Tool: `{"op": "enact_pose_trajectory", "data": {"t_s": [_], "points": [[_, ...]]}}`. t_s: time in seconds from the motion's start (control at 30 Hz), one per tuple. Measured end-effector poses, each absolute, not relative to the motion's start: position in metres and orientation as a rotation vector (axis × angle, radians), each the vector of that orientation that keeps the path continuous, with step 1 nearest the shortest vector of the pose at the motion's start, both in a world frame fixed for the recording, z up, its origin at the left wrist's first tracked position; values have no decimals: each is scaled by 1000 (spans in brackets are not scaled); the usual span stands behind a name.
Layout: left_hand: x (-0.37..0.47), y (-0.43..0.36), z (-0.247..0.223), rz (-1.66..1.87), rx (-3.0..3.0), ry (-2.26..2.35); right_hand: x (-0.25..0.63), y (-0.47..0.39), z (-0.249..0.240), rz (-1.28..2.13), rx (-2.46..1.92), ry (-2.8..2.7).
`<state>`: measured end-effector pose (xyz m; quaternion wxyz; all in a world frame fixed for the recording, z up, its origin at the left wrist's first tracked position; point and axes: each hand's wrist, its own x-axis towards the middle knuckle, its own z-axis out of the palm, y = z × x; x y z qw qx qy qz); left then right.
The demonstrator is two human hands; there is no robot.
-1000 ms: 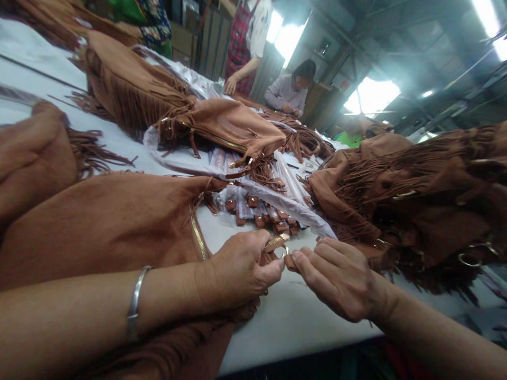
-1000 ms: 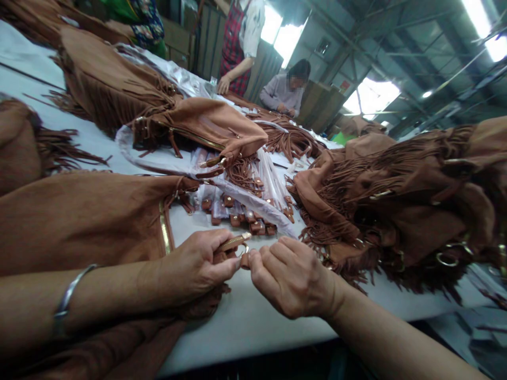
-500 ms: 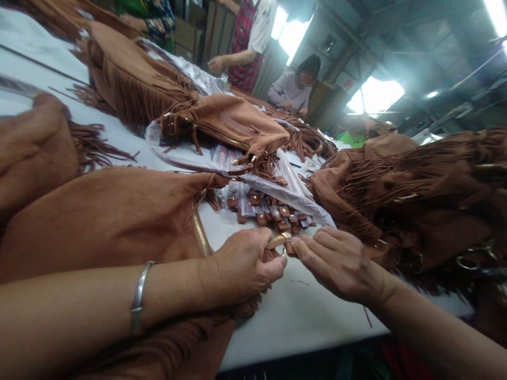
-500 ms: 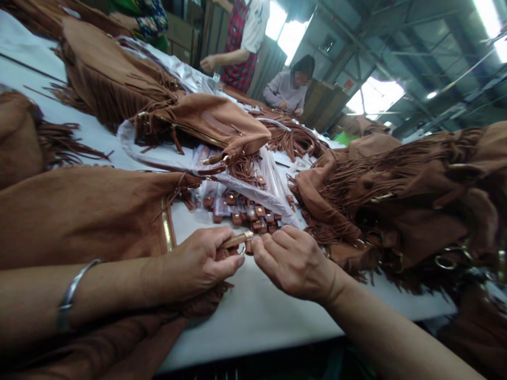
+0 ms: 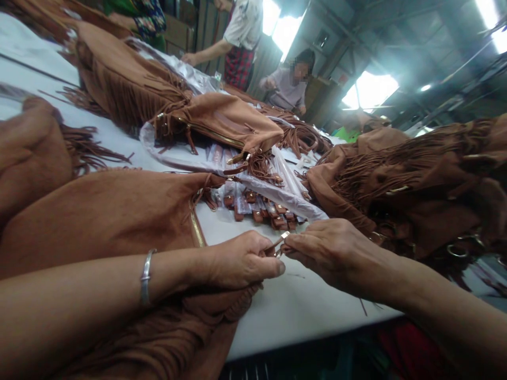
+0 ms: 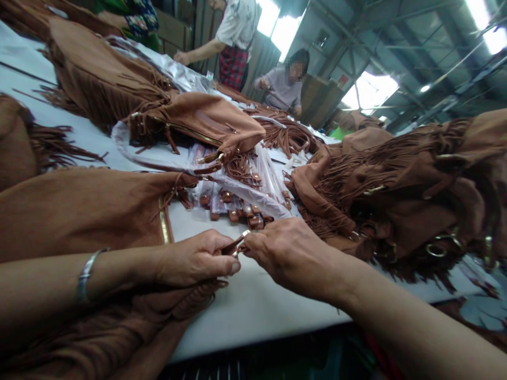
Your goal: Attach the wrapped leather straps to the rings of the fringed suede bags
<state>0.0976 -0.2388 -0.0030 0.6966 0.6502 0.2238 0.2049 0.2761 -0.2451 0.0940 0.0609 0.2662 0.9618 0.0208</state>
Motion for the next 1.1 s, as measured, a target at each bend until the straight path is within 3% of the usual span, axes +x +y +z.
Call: {"op": "enact_pose_trajectory", "data": {"t_s": [0.3, 0.6, 0.8, 0.93, 1.1], "points": [[99, -247, -6, 511, 1384, 420, 286, -245, 89, -360, 982, 2812], [99, -229, 6, 225, 1352, 664, 252, -266, 102, 359, 711, 2727], [101, -229, 1, 365, 1428, 584, 236, -265, 101, 609, 461, 2772], [103, -234, -11, 623, 1385, 393, 240, -261, 105, 514, 633, 2874], [105, -246, -12, 594, 1419, 435, 243, -262, 114, 165, 892, 2708]]}}
